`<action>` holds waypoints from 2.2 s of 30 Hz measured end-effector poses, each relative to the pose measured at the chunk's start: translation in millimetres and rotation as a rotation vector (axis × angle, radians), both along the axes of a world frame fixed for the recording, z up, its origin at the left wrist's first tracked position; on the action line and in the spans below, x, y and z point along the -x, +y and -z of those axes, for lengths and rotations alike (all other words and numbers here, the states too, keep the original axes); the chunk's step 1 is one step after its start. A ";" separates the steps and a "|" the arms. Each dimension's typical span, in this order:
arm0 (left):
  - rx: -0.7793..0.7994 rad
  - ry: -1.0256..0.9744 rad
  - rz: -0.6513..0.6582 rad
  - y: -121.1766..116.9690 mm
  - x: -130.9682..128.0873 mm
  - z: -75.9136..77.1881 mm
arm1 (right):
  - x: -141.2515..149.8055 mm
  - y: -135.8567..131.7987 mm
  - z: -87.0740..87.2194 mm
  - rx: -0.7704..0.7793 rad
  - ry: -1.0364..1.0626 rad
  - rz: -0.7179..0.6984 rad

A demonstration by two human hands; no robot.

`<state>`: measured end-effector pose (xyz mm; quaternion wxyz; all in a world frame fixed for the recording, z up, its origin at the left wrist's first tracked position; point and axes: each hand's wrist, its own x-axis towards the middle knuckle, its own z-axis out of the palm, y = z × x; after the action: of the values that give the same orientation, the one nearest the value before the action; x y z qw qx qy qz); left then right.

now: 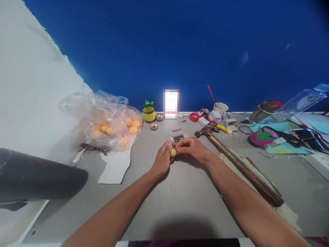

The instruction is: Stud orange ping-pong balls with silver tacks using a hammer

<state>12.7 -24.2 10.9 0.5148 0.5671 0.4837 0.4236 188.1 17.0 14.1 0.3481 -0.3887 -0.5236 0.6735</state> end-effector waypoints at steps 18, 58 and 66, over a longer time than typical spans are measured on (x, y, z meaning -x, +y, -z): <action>-0.058 0.047 -0.004 0.3 -0.3 4.1 | -2.2 -0.7 1.0 0.010 0.015 -0.023; 0.040 -0.195 -0.083 4.0 -3.0 14.9 | 4.6 -3.3 -1.5 -0.043 0.057 0.045; -0.086 -0.007 -0.111 0.9 2.9 8.6 | 4.9 -3.7 1.9 -0.052 0.006 0.049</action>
<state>9.9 -23.4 2.2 0.4672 0.5596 0.4939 0.4741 183.2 13.3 12.3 0.3758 -0.3903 -0.5303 0.6521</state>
